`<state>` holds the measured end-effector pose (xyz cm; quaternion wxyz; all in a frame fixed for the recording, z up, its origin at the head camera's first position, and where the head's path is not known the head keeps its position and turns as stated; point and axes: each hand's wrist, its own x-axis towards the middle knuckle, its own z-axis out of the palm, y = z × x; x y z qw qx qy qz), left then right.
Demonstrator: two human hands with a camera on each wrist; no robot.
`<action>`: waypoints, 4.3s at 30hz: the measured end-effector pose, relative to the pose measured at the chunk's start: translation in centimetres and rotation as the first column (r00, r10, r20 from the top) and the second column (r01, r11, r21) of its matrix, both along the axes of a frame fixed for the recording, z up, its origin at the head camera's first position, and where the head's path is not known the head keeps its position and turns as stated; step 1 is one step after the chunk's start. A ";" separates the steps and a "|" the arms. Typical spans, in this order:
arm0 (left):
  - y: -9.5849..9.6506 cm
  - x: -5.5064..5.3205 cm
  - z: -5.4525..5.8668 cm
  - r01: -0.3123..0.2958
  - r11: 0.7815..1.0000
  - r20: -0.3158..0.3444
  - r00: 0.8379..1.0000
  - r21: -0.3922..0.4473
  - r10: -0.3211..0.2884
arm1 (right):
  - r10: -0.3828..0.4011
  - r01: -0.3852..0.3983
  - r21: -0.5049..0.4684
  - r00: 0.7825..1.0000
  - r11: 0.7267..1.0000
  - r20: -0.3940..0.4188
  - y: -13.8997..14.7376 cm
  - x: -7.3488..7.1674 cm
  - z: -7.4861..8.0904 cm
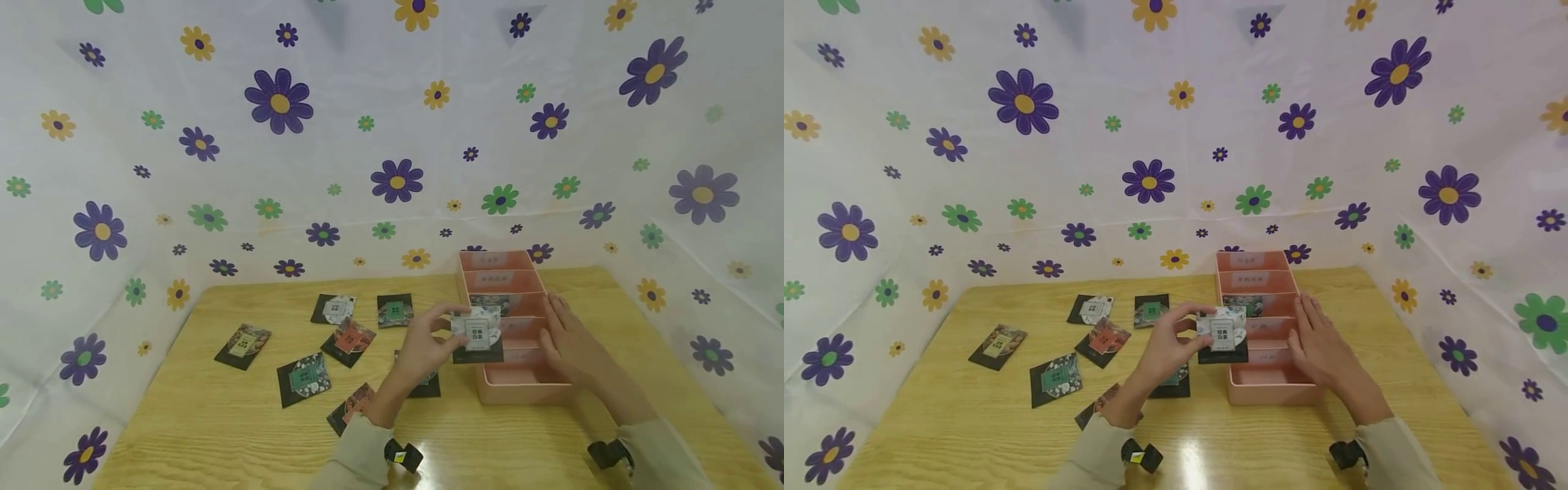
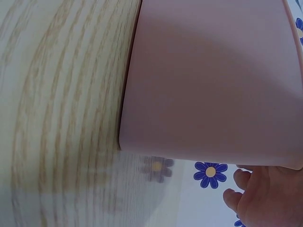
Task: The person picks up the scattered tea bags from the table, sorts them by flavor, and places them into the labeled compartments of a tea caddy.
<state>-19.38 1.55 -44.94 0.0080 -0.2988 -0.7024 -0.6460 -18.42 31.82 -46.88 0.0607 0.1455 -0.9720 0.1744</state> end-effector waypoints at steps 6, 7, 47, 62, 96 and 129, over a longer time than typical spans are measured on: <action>1.5 0.2 -0.2 0.015 1.000 0.008 1.000 -0.004 -0.015 | -0.022 0.022 0.004 1.000 1.000 0.020 0.2 0.1 -0.1; 1.8 0.2 -0.2 0.017 1.000 0.006 1.000 0.003 -0.017 | -0.024 0.024 0.006 0.999 1.000 0.022 0.3 0.1 -0.2; 4.8 1.2 -1.0 -0.051 0.979 -0.134 0.991 -0.197 0.025 | -0.017 0.017 0.083 1.000 0.996 -0.004 -0.4 0.1 0.4; 4.3 1.7 -0.7 -0.045 0.945 -0.219 0.975 -0.324 -0.028 | 0.018 -0.016 0.040 0.999 0.999 -0.048 -0.1 0.0 0.1; 0.4 1.4 0.6 -0.070 0.963 -0.267 0.964 -0.260 -0.002 | 0.010 -0.009 0.028 1.000 1.000 -0.024 -0.1 0.0 0.0; -8.2 -2.0 -4.2 -0.039 0.830 -0.008 0.999 -0.556 0.041 | 0.018 -0.018 0.012 1.000 1.000 -0.001 0.2 0.1 -0.1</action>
